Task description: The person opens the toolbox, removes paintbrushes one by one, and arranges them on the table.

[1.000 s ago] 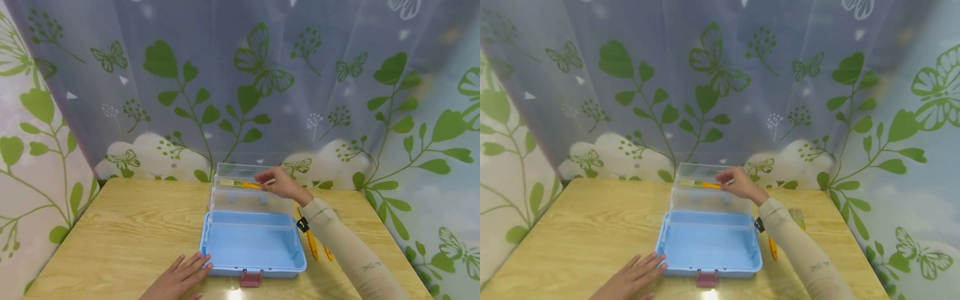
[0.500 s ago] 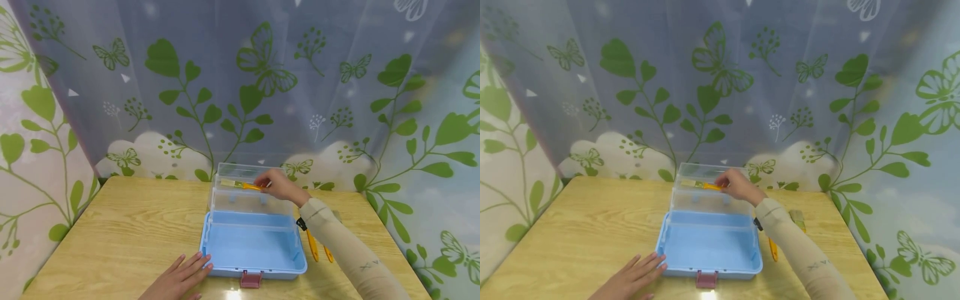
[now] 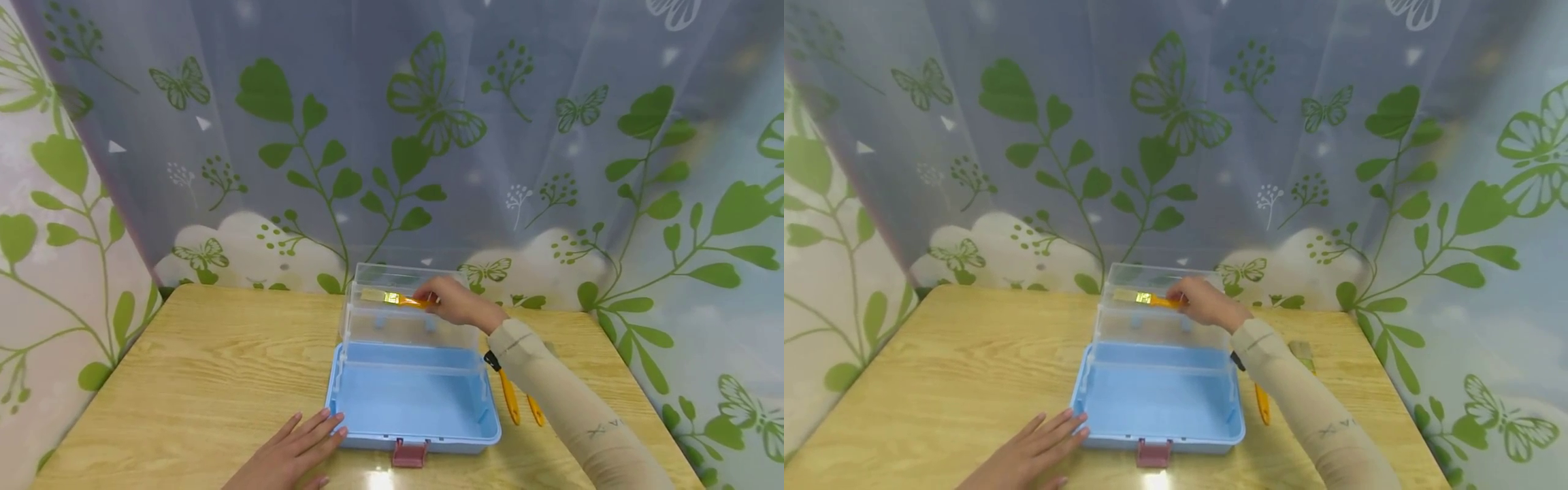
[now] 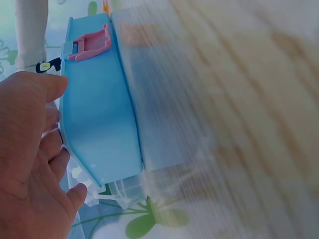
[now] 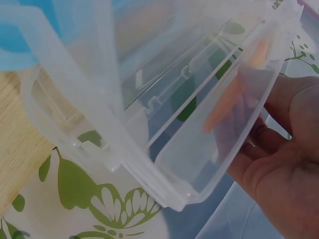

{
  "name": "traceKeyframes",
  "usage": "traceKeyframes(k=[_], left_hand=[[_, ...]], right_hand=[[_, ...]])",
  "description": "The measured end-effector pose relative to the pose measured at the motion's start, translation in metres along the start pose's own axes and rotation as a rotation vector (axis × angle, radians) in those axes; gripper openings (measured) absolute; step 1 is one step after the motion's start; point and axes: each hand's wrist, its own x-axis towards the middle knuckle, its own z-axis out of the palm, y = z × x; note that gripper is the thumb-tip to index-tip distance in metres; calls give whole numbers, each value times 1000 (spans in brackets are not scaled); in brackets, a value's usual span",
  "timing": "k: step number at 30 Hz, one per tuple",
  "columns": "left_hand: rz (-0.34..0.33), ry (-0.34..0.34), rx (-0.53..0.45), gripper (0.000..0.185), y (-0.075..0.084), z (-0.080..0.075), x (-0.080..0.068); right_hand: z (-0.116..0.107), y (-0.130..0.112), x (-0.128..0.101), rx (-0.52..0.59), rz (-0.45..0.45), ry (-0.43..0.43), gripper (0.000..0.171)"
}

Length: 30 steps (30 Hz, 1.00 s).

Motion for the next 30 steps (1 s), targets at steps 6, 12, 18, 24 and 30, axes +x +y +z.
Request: traceKeyframes(k=[6,12,18,24,30], left_hand=[[-14,21,-23,70,1,1,-1],[-23,30,-34,70,3,3,0],[-29,10,-34,71,2,-2,0],[-30,-4,-45,71,3,-1,0],[-33,0,-34,71,2,-1,-1]], right_hand=[[0,0,1,15,-1,4,28],[-2,1,2,-8,-3,-18,30],[-6,1,4,-44,-45,-52,31],[-10,5,7,-13,-83,-80,26],[-14,10,10,4,-92,-95,27]])
